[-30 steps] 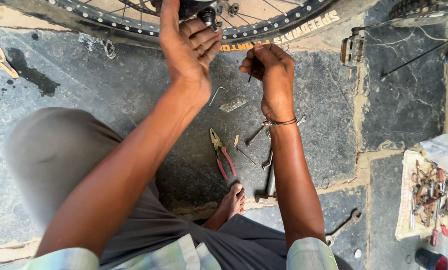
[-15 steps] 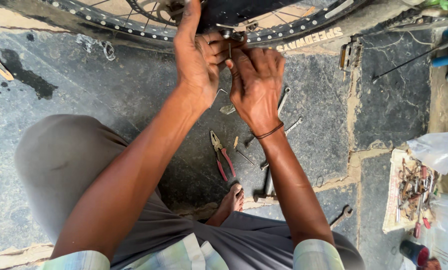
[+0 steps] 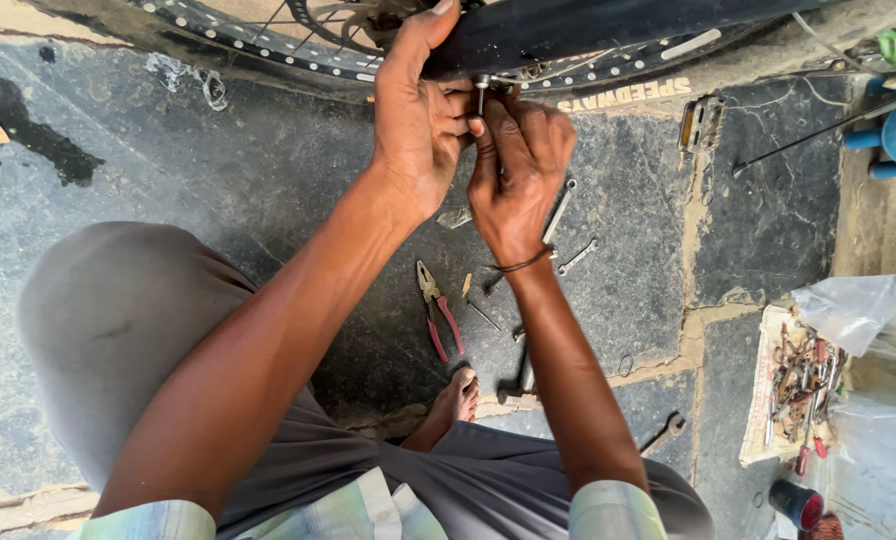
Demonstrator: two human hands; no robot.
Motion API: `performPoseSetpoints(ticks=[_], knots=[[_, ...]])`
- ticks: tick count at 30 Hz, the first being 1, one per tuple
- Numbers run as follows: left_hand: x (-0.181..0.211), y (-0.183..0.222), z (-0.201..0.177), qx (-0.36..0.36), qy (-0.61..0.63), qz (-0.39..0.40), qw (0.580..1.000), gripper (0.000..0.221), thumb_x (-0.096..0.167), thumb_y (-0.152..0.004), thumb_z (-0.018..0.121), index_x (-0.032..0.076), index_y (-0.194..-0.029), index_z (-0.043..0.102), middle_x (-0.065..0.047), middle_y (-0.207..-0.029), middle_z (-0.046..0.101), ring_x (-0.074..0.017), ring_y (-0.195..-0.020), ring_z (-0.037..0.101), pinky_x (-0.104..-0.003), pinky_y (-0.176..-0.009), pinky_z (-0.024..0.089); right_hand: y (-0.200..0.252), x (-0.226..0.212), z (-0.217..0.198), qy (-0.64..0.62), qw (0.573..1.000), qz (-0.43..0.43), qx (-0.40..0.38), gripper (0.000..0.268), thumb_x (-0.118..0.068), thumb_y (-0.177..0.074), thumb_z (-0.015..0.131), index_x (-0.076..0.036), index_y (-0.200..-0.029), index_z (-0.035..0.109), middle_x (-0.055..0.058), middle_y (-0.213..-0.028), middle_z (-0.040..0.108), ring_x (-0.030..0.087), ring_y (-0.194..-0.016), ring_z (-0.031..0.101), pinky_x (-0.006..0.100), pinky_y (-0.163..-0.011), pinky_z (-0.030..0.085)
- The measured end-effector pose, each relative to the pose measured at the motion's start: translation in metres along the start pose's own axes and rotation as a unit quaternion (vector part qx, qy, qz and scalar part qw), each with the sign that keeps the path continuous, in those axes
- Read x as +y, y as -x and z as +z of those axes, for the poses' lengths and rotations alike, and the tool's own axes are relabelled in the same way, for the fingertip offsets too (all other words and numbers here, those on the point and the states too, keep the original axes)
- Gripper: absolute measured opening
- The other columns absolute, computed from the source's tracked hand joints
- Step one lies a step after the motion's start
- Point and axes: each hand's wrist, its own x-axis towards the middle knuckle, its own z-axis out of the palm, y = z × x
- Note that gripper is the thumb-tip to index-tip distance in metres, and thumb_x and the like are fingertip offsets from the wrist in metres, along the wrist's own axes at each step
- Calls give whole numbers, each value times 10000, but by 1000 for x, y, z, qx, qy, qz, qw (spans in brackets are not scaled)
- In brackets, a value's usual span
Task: The person works on the brake assembly of a bicycle wheel, tightening and loosening small bolts and adjusting the brake cable with pliers and a wrench while sitting on the floor.
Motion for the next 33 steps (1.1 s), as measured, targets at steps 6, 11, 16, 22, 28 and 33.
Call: performPoseSetpoints(ticks=[6,11,16,22,28,33], knots=[[0,-1,5,13,-22,-4,1000,680,646,-695,676,67,-1052,677,-78,-911,666,-150,-782,531,-310,-636,388,-15,22,-13,45,995,-4,-92,147,-41,-927,738,-5,-1062,784,125,-913,669,272,-815,537,430,-745,416],[-5,-5,8,-17,38,-26,999,657,641,-711,688,70,-1034,655,-76,-938,651,-168,-771,502,-325,-624,346,-48,30,-36,18,949,19,-315,62,-104,-970,716,-58,-976,758,125,-934,751,254,-723,650,427,-610,479],[-15,-8,7,44,5,-22,999,869,698,-693,658,-22,-1180,654,-126,-997,613,-185,-810,439,-346,-693,371,-65,26,-48,121,917,-225,-305,292,-39,-732,703,-12,-1021,736,174,-1079,738,295,-865,695,405,-665,561],[-14,-9,6,15,20,-35,999,932,698,-650,649,-33,-1228,629,-177,-1071,666,-253,-911,568,-367,-808,421,-51,20,-50,164,923,-248,-245,315,-66,-764,682,-11,-1072,716,182,-1135,698,313,-1073,648,483,-926,488],[-17,-10,1,-16,35,-36,999,833,665,-750,656,-6,-1243,661,-123,-989,677,-223,-841,590,-352,-735,436,-12,12,-3,244,955,-120,-119,200,-121,-893,659,-7,-1056,683,161,-1074,637,269,-1002,555,522,-1014,408],[-10,-7,1,4,26,-13,1000,742,614,-767,669,56,-1254,629,-103,-999,690,-187,-811,583,-308,-699,442,3,-1,15,-58,986,150,-43,256,-242,-1051,618,2,-979,644,141,-982,605,296,-988,538,485,-952,397]])
